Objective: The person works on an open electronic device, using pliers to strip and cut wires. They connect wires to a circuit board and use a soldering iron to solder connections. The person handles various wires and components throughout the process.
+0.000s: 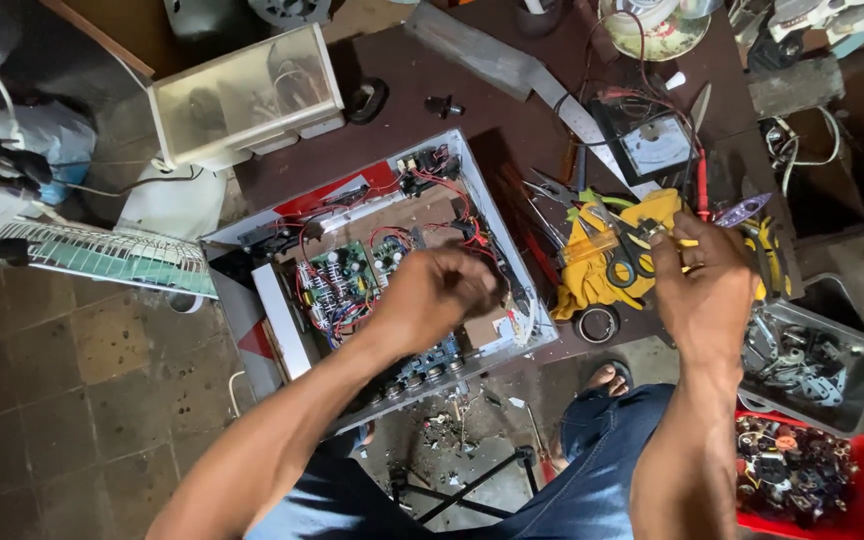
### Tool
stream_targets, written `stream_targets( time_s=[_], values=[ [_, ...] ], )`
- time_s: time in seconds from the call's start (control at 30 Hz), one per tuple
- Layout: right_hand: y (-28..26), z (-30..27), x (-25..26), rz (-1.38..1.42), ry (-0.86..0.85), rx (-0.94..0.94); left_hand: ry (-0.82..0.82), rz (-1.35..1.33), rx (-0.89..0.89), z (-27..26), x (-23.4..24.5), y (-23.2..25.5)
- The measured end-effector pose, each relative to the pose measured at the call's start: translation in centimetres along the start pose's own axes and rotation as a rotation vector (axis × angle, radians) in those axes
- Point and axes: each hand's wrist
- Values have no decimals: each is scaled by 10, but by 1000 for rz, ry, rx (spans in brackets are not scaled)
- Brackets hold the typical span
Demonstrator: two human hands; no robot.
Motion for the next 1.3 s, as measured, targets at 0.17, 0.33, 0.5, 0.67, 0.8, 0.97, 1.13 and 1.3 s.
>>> stream_targets(
  time_s=[0.17, 0.33, 0.5, 0.67, 0.8, 0.97, 1.13, 1.3],
  values=[
    [-6, -2, 0, 17, 3, -15, 236, 270, -253, 9, 16, -7],
    [-12, -5, -7, 75, 57, 84, 174, 486, -193, 18, 22, -1],
    [-56, -23, 1, 278, -11, 173, 169, 630, -365, 20, 22, -3],
    [-121, -46, -14, 11, -160, 358, 89, 778, -488, 28, 30, -12],
    [-133, -51, -49, -518, -108, 430, 16, 885, -296, 19, 36, 4],
    [-146, -48, -57, -675, -311, 314, 28, 856, -343, 36, 36, -40],
    [-113, -25, -72, -491, -344, 339, 32, 873, -350, 54, 30, -82],
    [-88, -8, -79, -139, -481, 309, 86, 891, -423, 55, 28, -85]
  ],
)
Point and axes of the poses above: each hand's wrist, its own z-axis towards the middle knuckle, its own x-axis out of the back of the hand, y = z × x, and after that the axes turned 14 degrees about -x, right-handed
